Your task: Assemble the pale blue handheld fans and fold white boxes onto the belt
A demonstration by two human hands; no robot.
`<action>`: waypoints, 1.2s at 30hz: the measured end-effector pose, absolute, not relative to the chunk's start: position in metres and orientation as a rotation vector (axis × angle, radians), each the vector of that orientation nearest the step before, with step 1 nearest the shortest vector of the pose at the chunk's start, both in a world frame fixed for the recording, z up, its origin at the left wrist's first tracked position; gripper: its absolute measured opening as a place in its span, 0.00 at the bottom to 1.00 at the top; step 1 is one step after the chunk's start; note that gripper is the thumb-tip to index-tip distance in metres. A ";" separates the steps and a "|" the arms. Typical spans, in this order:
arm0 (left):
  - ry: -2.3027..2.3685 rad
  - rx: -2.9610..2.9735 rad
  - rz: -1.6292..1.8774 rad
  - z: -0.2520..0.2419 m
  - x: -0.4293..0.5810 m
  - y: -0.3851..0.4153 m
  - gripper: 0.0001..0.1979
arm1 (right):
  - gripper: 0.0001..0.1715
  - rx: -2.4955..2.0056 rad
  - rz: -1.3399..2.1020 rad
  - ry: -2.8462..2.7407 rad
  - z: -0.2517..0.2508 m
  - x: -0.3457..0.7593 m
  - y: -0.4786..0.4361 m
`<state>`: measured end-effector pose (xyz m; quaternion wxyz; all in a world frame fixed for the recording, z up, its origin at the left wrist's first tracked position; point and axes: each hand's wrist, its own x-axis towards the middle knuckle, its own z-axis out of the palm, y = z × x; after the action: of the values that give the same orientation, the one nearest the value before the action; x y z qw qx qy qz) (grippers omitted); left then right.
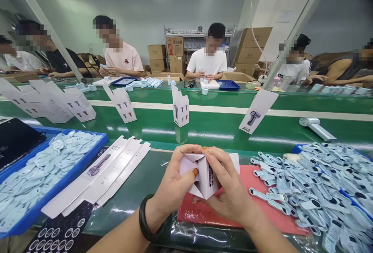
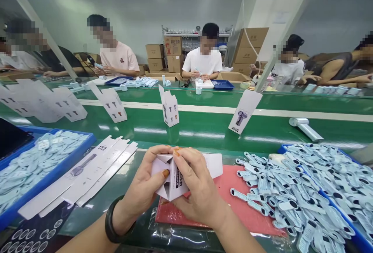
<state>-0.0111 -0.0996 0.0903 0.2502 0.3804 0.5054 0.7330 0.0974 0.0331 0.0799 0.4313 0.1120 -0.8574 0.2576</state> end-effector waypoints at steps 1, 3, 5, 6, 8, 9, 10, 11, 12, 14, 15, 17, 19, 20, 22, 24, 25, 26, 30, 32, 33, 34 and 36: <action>1.339 1.019 1.996 0.091 -0.011 -0.100 0.20 | 0.50 0.273 0.640 -2.138 0.079 0.098 0.033; 1.165 0.956 2.012 0.092 -0.012 -0.101 0.24 | 0.50 0.262 0.620 -2.139 0.078 0.099 0.033; 0.967 0.919 2.024 0.091 -0.014 -0.104 0.27 | 0.50 0.253 0.599 -2.143 0.077 0.101 0.037; 0.913 0.950 2.012 0.089 -0.016 -0.106 0.30 | 0.51 0.241 0.605 -2.145 0.078 0.102 0.040; 0.978 1.126 1.941 0.082 -0.020 -0.110 0.40 | 0.53 0.199 0.653 -2.151 0.079 0.106 0.046; 1.078 1.234 1.889 0.079 -0.022 -0.111 0.47 | 0.53 0.181 0.683 -2.157 0.080 0.107 0.048; 1.175 1.323 1.845 0.076 -0.024 -0.111 0.54 | 0.52 0.172 0.711 -2.170 0.080 0.107 0.049; 1.235 1.367 1.836 0.075 -0.024 -0.109 0.59 | 0.50 0.170 0.734 -2.191 0.080 0.107 0.049; 1.240 1.348 1.871 0.075 -0.023 -0.107 0.61 | 0.49 0.182 0.750 -2.216 0.080 0.107 0.047; 1.098 1.150 2.085 0.079 -0.015 -0.100 0.54 | 0.47 0.211 0.753 -2.248 0.078 0.103 0.039; 0.993 1.015 2.215 0.081 -0.008 -0.097 0.49 | 0.47 0.211 0.741 -2.248 0.077 0.102 0.035; 0.867 0.807 2.370 0.085 0.006 -0.090 0.39 | 0.47 0.157 0.741 -2.215 0.075 0.099 0.029; 0.840 0.824 2.360 0.082 0.018 -0.087 0.39 | 0.48 0.048 0.808 -2.153 0.074 0.099 0.028; 0.839 0.884 2.323 0.080 0.021 -0.086 0.43 | 0.49 -0.001 0.843 -2.138 0.074 0.099 0.029; 0.836 0.979 2.311 0.073 0.021 -0.084 0.50 | 0.50 -0.031 0.851 -2.156 0.075 0.100 0.030; 0.836 1.009 2.363 0.068 0.015 -0.082 0.54 | 0.49 -0.008 0.784 -2.209 0.077 0.099 0.030; 0.858 1.036 2.373 0.065 0.011 -0.082 0.55 | 0.48 -0.003 0.768 -2.229 0.079 0.099 0.030; 0.902 1.085 2.369 0.063 0.007 -0.081 0.56 | 0.47 -0.006 0.771 -2.235 0.079 0.099 0.030; 1.420 1.308 2.263 0.057 -0.010 -0.086 0.50 | 0.44 -0.126 0.820 -2.134 0.074 0.105 0.026; 1.630 1.131 2.321 0.058 -0.022 -0.088 0.47 | 0.36 -0.192 0.853 -1.983 0.064 0.111 0.018; 1.627 0.969 2.401 0.060 -0.028 -0.088 0.46 | 0.31 -0.212 0.936 -1.921 0.057 0.113 0.012; 1.553 0.793 2.493 0.062 -0.034 -0.088 0.44 | 0.27 -0.232 1.082 -1.877 0.050 0.113 0.005; 1.324 0.517 2.613 0.067 -0.038 -0.083 0.38 | 0.29 -0.288 1.537 -1.796 0.040 0.108 -0.010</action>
<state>-0.0382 -0.0828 0.0665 0.0833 0.1733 0.4435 0.8754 0.1081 -0.0101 0.0397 0.3711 -0.1121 -0.7004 0.5993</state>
